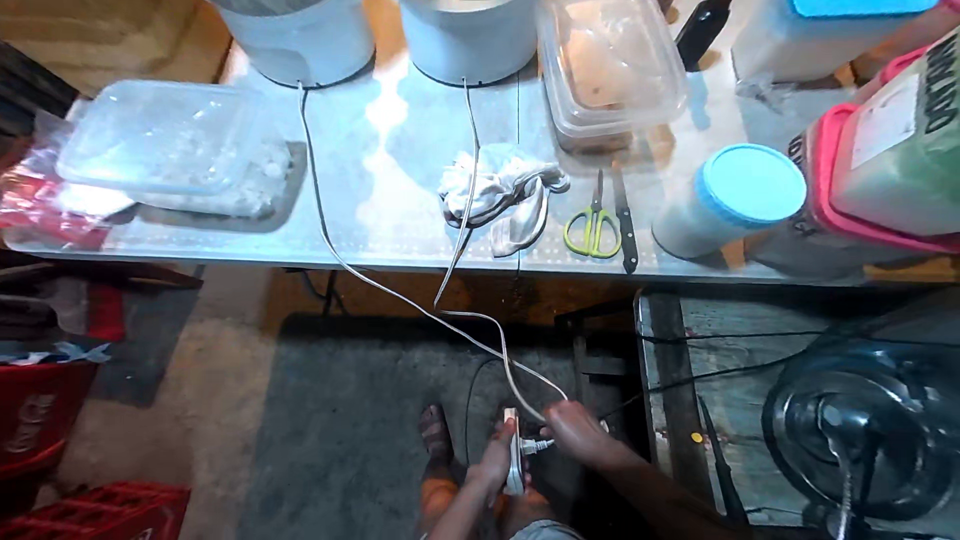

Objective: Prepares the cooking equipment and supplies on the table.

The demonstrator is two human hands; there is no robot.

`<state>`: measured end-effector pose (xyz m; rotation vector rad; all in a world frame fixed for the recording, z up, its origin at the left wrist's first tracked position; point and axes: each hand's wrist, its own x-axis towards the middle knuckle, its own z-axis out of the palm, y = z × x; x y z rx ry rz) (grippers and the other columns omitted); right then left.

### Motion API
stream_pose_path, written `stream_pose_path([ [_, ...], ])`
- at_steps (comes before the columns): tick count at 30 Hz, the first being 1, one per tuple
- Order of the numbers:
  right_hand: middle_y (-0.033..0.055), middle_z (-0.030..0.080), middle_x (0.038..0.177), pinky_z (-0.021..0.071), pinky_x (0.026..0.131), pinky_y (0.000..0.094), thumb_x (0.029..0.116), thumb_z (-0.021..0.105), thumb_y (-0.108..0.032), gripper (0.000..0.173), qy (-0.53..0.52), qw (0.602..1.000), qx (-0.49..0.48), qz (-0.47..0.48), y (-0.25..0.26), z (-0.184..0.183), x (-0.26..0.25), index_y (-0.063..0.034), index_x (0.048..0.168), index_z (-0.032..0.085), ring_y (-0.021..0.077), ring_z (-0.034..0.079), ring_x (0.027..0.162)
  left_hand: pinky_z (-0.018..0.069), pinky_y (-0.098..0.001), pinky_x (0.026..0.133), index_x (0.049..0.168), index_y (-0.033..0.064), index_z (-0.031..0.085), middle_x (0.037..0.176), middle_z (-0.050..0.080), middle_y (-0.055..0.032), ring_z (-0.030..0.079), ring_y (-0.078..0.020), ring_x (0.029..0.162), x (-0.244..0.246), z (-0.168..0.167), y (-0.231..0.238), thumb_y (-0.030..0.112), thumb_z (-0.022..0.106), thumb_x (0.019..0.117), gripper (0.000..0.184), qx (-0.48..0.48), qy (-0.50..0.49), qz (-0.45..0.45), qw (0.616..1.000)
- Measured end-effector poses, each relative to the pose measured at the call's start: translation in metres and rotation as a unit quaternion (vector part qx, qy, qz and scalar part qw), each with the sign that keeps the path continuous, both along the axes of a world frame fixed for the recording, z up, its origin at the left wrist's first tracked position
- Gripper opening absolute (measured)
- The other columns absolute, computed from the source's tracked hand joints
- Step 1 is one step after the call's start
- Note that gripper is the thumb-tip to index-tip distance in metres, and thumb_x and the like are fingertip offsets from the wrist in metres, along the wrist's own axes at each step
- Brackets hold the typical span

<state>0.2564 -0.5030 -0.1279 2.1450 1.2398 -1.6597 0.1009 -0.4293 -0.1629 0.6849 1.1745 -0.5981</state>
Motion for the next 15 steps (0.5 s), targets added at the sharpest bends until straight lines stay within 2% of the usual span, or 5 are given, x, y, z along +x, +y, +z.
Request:
stream_pose_path([
  [6, 0.028, 0.066, 0.121, 0.0463, 0.103, 0.0565, 0.1063, 0.05, -0.015, 0.029, -0.043, 0.998, 0.008, -0.04, 0.002, -0.009, 0.011, 0.0053, 0.12, 0.066, 0.0435, 0.061, 0.12, 0.0564, -0.0372, 0.062, 0.126, 0.0066, 0.053, 0.08, 0.062, -0.0086, 0.063, -0.0202, 0.064, -0.007, 0.006, -0.003, 0.054, 0.019, 0.1097, 0.06, 0.039, -0.001, -0.022, 0.999],
  [9, 0.027, 0.067, 0.119, 0.0451, 0.105, 0.0538, 0.1066, 0.051, -0.016, 0.03, -0.042, 0.997, 0.048, -0.051, 0.01, 0.018, 0.017, 0.0061, 0.118, 0.067, 0.0417, 0.062, 0.119, 0.0506, -0.0524, 0.085, 0.135, 0.0001, 0.055, 0.107, 0.064, -0.0208, 0.062, -0.0315, 0.092, -0.037, -0.014, 0.006, 0.05, 0.019, 0.111, 0.065, 0.101, 0.044, -0.028, 0.994],
  [10, 0.0265, 0.068, 0.117, 0.0459, 0.104, 0.0537, 0.1064, 0.052, -0.016, 0.029, -0.052, 0.995, 0.058, -0.06, 0.011, 0.024, 0.024, 0.0057, 0.118, 0.068, 0.0414, 0.063, 0.118, 0.0511, -0.052, 0.084, 0.132, 0.0001, 0.056, 0.105, 0.064, -0.0203, 0.062, -0.0312, 0.091, -0.046, -0.02, 0.01, 0.051, 0.019, 0.1108, 0.067, 0.097, 0.05, -0.012, 0.994],
  [12, 0.025, 0.069, 0.117, 0.0479, 0.102, 0.0541, 0.1054, 0.056, -0.02, 0.029, -0.086, 0.99, 0.061, -0.092, 0.005, 0.015, 0.037, 0.0041, 0.117, 0.069, 0.0407, 0.065, 0.115, 0.0561, -0.0415, 0.066, 0.119, 0.0037, 0.056, 0.082, 0.063, -0.0112, 0.063, -0.0234, 0.069, -0.057, -0.024, 0.013, 0.054, 0.017, 0.1097, 0.065, 0.058, 0.035, 0.041, 0.997],
  [15, 0.0243, 0.067, 0.122, 0.0468, 0.106, 0.05, 0.1072, 0.055, -0.024, 0.035, -0.094, 0.96, 0.132, -0.229, -0.002, -0.007, 0.039, 0.0066, 0.114, 0.07, 0.0372, 0.064, 0.118, 0.0578, -0.0381, 0.062, 0.115, 0.0042, 0.054, 0.077, 0.064, -0.0103, 0.065, -0.0233, 0.064, -0.059, -0.01, 0.021, 0.057, 0.014, 0.1083, 0.067, -0.036, 0.017, 0.14, 0.989],
])
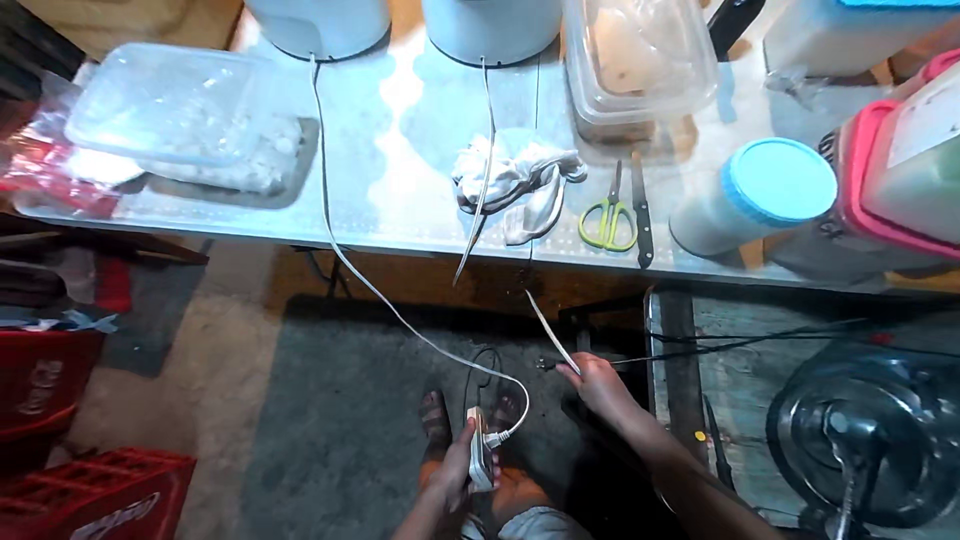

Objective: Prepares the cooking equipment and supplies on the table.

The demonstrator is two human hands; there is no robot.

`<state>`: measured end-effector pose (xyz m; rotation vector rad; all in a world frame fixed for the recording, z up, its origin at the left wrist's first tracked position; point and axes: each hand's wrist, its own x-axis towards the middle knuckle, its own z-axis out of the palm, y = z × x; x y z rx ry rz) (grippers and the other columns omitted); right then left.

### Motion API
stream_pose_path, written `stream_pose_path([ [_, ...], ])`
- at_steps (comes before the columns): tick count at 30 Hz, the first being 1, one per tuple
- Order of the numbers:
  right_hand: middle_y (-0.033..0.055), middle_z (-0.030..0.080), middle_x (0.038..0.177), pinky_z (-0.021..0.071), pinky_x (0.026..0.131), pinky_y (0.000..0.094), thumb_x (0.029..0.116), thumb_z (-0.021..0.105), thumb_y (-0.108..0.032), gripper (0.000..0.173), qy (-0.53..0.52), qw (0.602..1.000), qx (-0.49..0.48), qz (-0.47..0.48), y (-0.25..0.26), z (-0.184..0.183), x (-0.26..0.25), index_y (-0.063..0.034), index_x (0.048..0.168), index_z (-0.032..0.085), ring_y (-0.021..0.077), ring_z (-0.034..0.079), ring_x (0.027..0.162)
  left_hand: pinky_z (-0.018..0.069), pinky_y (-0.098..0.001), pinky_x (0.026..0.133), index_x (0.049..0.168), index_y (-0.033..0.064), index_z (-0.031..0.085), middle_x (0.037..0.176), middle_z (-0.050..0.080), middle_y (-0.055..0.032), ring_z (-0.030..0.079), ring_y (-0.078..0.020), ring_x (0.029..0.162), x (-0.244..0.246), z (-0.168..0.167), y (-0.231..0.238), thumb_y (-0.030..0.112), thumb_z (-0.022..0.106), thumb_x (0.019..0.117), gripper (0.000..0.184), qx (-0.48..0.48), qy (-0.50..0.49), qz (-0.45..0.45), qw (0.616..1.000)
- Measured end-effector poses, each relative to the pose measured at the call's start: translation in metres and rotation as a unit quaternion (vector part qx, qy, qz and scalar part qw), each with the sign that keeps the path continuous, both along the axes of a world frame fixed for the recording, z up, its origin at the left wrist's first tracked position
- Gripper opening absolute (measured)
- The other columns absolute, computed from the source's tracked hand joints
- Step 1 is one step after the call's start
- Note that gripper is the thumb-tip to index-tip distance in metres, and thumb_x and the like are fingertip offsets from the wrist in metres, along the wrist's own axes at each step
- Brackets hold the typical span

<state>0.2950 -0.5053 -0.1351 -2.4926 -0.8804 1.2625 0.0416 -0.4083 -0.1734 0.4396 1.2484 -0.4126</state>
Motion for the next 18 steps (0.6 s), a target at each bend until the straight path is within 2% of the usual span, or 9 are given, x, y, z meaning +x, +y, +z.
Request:
stream_pose_path([
  [1, 0.0241, 0.067, 0.118, 0.0467, 0.104, 0.0498, 0.1087, 0.051, -0.024, 0.037, 0.02, 0.997, 0.041, -0.056, 0.001, -0.001, -0.006, 0.0074, 0.108, 0.071, 0.0367, 0.064, 0.114, 0.0585, -0.0382, 0.062, 0.117, 0.0043, 0.054, 0.078, 0.065, -0.0114, 0.066, -0.0241, 0.065, 0.0, 0.005, 0.002, 0.058, 0.014, 0.1079, 0.068, -0.02, -0.003, 0.023, 1.0],
  [3, 0.0186, 0.067, 0.106, 0.0469, 0.098, 0.0485, 0.1125, 0.035, -0.033, 0.052, 0.1, 0.991, 0.021, -0.091, 0.005, 0.004, -0.019, 0.0028, 0.103, 0.071, 0.0315, 0.062, 0.104, 0.0587, -0.0386, 0.063, 0.119, 0.0046, 0.053, 0.081, 0.066, -0.0138, 0.067, -0.0259, 0.068, -0.004, 0.01, 0.002, 0.059, 0.013, 0.1074, 0.069, -0.062, -0.014, 0.059, 0.996],
  [5, 0.0064, 0.063, 0.079, 0.0489, 0.068, 0.0342, 0.1133, 0.017, -0.041, 0.066, 0.207, 0.973, 0.005, -0.1, 0.008, 0.006, -0.031, -0.0012, 0.103, 0.069, 0.0155, 0.057, 0.067, 0.0587, -0.0371, 0.063, 0.12, 0.0053, 0.054, 0.084, 0.067, -0.0144, 0.068, -0.0256, 0.069, -0.006, 0.01, 0.005, 0.061, 0.011, 0.1068, 0.071, -0.094, -0.03, 0.079, 0.992],
  [6, 0.0017, 0.063, 0.07, 0.0478, 0.057, 0.0268, 0.1129, 0.013, -0.041, 0.068, 0.281, 0.951, 0.033, -0.128, 0.006, 0.004, -0.037, -0.0009, 0.105, 0.068, 0.0092, 0.055, 0.055, 0.0588, -0.0362, 0.063, 0.121, 0.0057, 0.054, 0.086, 0.068, -0.0148, 0.069, -0.0253, 0.07, -0.006, 0.01, 0.005, 0.061, 0.011, 0.1066, 0.071, -0.103, -0.038, 0.09, 0.99],
  [7, 0.0006, 0.065, 0.068, 0.0513, 0.056, 0.0247, 0.113, 0.013, -0.039, 0.067, 0.348, 0.921, 0.068, -0.163, 0.003, 0.004, -0.044, 0.0009, 0.105, 0.067, 0.0075, 0.059, 0.053, 0.0586, -0.0359, 0.063, 0.122, 0.0058, 0.054, 0.087, 0.068, -0.0152, 0.069, -0.0254, 0.071, -0.007, 0.01, 0.006, 0.061, 0.01, 0.1065, 0.072, -0.113, -0.047, 0.104, 0.987],
  [10, 0.0019, 0.072, 0.08, 0.0634, 0.071, 0.0296, 0.1112, 0.036, -0.016, 0.035, 0.439, 0.858, 0.151, -0.219, 0.001, 0.012, -0.058, 0.0005, 0.098, 0.064, 0.0124, 0.073, 0.069, 0.0592, -0.034, 0.065, 0.119, 0.0053, 0.057, 0.088, 0.069, -0.0148, 0.07, -0.0242, 0.074, -0.006, 0.01, 0.007, 0.061, 0.006, 0.1056, 0.077, -0.133, -0.082, 0.138, 0.978],
  [12, -0.0008, 0.072, 0.08, 0.0617, 0.07, 0.0263, 0.0955, 0.062, 0.001, 0.005, 0.421, 0.861, 0.182, -0.218, 0.0, 0.014, -0.067, -0.0023, 0.093, 0.065, 0.0096, 0.071, 0.069, 0.0586, -0.0329, 0.065, 0.12, 0.0065, 0.057, 0.09, 0.069, -0.0139, 0.069, -0.0233, 0.075, -0.006, 0.011, 0.009, 0.062, 0.004, 0.1052, 0.078, -0.136, -0.093, 0.142, 0.976],
  [14, -0.0025, 0.071, 0.077, 0.0606, 0.069, 0.025, 0.0859, 0.069, 0.005, 0.011, 0.405, 0.865, 0.196, -0.221, 0.0, 0.014, -0.074, -0.0037, 0.09, 0.064, 0.0077, 0.069, 0.067, 0.0587, -0.0331, 0.065, 0.123, 0.008, 0.056, 0.092, 0.068, -0.0141, 0.069, -0.0236, 0.076, -0.005, 0.012, 0.009, 0.061, 0.005, 0.1055, 0.075, -0.133, -0.094, 0.141, 0.977],
  [18, -0.0026, 0.071, 0.075, 0.0604, 0.067, 0.0243, 0.0864, 0.068, 0.007, 0.012, 0.392, 0.865, 0.211, -0.232, 0.003, 0.014, -0.083, -0.0032, 0.089, 0.064, 0.007, 0.069, 0.065, 0.0589, -0.0332, 0.065, 0.122, 0.0086, 0.057, 0.094, 0.068, -0.0138, 0.069, -0.0232, 0.077, -0.001, 0.015, 0.009, 0.062, 0.006, 0.1055, 0.076, -0.13, -0.101, 0.133, 0.977],
])
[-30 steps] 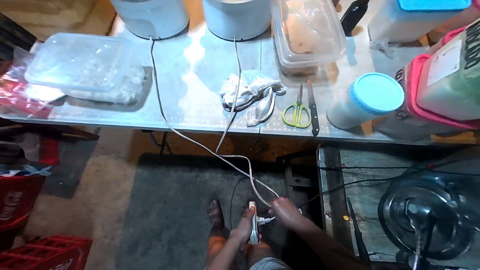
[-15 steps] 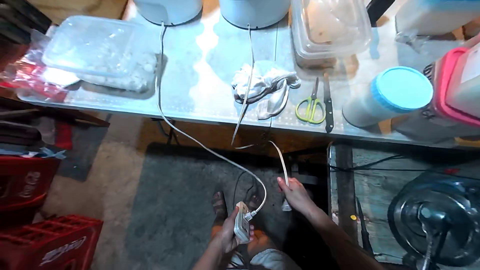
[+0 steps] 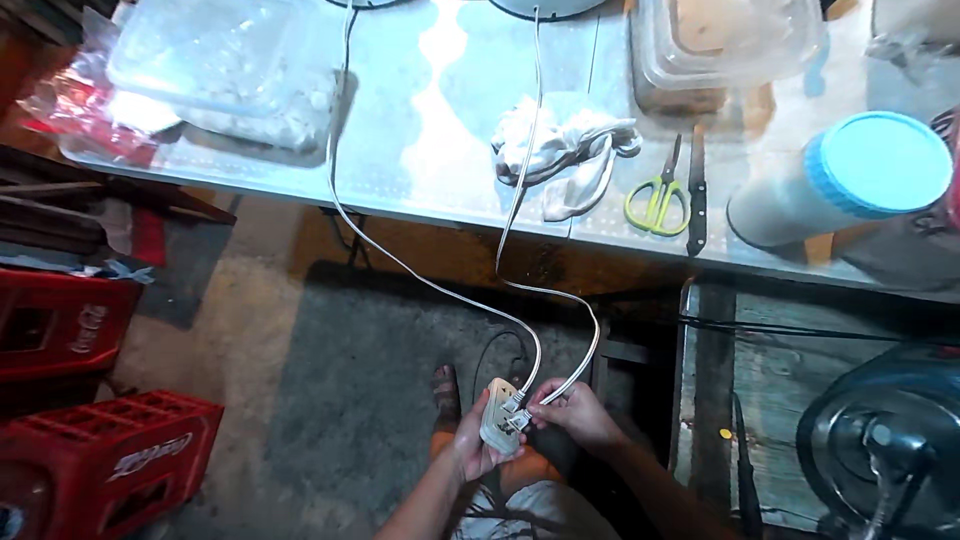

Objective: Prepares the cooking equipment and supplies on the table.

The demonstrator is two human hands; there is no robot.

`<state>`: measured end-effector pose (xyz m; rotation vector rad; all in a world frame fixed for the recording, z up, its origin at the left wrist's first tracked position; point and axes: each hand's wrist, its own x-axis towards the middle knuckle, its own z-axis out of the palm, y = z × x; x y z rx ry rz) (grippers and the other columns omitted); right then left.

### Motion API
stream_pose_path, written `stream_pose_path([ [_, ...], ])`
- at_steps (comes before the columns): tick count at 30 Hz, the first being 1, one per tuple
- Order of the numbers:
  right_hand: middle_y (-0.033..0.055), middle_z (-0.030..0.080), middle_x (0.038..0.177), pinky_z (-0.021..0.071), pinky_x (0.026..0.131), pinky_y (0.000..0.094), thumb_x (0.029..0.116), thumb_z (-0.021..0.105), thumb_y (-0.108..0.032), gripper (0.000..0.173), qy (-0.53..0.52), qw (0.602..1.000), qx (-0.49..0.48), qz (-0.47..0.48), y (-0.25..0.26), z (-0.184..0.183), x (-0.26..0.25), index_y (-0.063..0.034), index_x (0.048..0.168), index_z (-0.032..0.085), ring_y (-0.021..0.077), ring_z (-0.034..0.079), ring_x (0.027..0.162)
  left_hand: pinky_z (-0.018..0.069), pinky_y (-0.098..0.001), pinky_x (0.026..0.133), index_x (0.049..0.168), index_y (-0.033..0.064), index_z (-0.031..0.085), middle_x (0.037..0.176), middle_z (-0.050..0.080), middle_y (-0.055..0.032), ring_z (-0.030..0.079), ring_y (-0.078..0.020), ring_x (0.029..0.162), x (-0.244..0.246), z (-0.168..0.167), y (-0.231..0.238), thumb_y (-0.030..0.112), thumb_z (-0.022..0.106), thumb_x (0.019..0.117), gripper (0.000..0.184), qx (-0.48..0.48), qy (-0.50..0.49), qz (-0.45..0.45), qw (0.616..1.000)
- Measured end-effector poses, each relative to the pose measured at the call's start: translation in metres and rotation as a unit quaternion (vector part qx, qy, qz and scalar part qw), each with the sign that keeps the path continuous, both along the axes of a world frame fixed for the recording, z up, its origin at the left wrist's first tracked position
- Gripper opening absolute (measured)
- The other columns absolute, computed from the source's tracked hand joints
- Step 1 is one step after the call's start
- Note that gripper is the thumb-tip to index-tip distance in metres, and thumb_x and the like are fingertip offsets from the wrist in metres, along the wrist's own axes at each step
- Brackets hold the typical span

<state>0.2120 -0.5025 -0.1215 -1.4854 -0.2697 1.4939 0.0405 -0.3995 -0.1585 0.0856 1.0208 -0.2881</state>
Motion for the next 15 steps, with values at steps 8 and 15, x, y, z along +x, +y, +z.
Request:
stream_pose_path([
  [8, -0.0001, 0.071, 0.083, 0.0612, 0.072, 0.025, 0.0887, 0.071, 0.003, 0.014, -0.017, 0.995, -0.036, 0.091, 0.005, 0.005, -0.004, 0.0026, 0.102, 0.066, 0.0064, 0.07, 0.069, 0.0586, -0.0323, 0.063, 0.116, 0.0072, 0.059, 0.086, 0.068, -0.0129, 0.069, -0.0229, 0.072, 0.006, 0.006, -0.003, 0.06, 0.006, 0.1064, 0.075, 0.019, 0.009, 0.013, 1.0],
  [15, -0.0003, 0.07, 0.082, 0.0588, 0.071, 0.022, 0.0863, 0.075, -0.003, 0.012, -0.09, 0.991, -0.001, 0.103, 0.002, 0.005, -0.015, 0.0022, 0.096, 0.069, 0.0025, 0.067, 0.069, 0.0575, -0.0318, 0.059, 0.11, 0.0052, 0.06, 0.08, 0.067, -0.0119, 0.068, -0.0212, 0.068, 0.015, 0.01, -0.003, 0.057, 0.008, 0.1077, 0.074, 0.053, 0.011, 0.005, 0.999],
])
